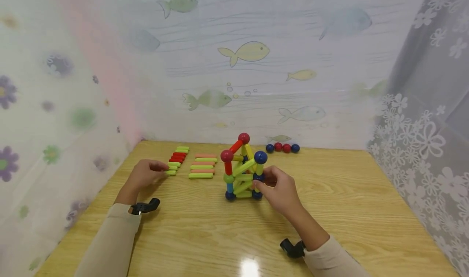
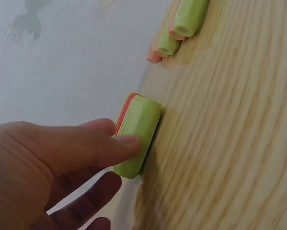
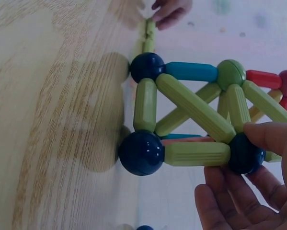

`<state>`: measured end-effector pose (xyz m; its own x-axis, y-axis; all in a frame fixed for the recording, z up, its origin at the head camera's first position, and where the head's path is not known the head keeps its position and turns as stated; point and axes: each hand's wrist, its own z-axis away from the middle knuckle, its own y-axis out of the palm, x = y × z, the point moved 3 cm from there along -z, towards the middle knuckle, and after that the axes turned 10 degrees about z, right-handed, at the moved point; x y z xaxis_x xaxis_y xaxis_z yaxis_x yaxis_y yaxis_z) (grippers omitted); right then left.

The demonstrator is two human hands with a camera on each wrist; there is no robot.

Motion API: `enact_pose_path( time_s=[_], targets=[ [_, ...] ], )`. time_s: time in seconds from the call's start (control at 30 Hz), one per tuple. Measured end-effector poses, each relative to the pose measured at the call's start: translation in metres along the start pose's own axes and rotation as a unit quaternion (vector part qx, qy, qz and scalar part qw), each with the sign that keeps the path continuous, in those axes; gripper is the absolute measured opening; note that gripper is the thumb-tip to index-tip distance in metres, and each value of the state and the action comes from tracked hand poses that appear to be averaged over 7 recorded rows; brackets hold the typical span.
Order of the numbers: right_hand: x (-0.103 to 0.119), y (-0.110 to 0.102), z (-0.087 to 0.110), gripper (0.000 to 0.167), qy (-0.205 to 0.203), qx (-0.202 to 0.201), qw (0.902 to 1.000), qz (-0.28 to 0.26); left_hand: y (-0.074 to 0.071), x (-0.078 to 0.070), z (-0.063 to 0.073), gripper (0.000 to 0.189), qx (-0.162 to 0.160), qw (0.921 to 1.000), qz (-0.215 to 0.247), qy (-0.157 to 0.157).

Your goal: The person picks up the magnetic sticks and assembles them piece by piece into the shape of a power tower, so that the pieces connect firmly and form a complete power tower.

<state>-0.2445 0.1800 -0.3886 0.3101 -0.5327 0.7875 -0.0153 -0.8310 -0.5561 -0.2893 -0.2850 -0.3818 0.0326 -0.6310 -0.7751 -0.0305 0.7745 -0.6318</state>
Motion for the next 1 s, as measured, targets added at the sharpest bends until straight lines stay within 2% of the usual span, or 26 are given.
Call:
enact_pose_path(
  time_s=[0.13,0.23,0.3,0.4,0.47,0.57,0.63,0.73,0.8,0.87,1.0],
  targets=[
    [0.0,0.001,0.0,0.03,0.0,0.003,1.0,-0.007,0.004,-0.001,-0.004,0.021,0.038,0.9988,-0.03,0.002],
    [-0.001,0.001,-0.001,0.03,-0.003,0.0,1.0,-0.007,0.007,-0.013,-0.004,0.023,0.056,0.9977,-0.031,0.022],
    [-0.001,0.001,-0.001,0.03,-0.004,-0.001,1.0,-0.006,0.009,-0.031,-0.001,0.025,0.057,0.9968,-0.017,0.053],
    [-0.002,0.002,-0.002,0.03,-0.005,-0.002,1.0,-0.003,0.017,-0.075,0.008,0.029,0.042,0.9911,0.039,0.121],
    [-0.002,0.002,-0.002,0.03,-0.005,-0.003,1.0,0.0,0.028,-0.108,0.017,0.028,0.021,0.9808,0.066,0.182],
    [-0.003,0.002,-0.002,0.03,-0.004,-0.004,1.0,0.005,0.051,-0.155,0.033,0.026,-0.013,0.9563,0.104,0.273],
    [-0.003,0.002,-0.003,0.029,-0.005,-0.005,0.9999,0.009,0.068,-0.181,0.044,0.025,-0.029,0.9383,0.12,0.323],
    [-0.003,0.001,-0.003,0.028,-0.004,-0.006,0.9999,0.013,0.09,-0.209,0.056,0.025,-0.035,0.9161,0.144,0.372],
    [-0.003,0.002,-0.003,0.028,-0.005,-0.005,0.9999,0.013,0.102,-0.22,0.059,0.025,-0.033,0.9089,0.149,0.388],
    [-0.004,0.002,-0.003,0.028,-0.004,-0.003,0.9999,0.012,0.111,-0.226,0.059,0.025,-0.032,0.9058,0.144,0.397],
    [-0.004,0.001,-0.003,0.029,-0.009,-0.002,0.9999,0.012,0.125,-0.231,0.057,0.024,-0.033,0.908,0.115,0.402]
  ],
)
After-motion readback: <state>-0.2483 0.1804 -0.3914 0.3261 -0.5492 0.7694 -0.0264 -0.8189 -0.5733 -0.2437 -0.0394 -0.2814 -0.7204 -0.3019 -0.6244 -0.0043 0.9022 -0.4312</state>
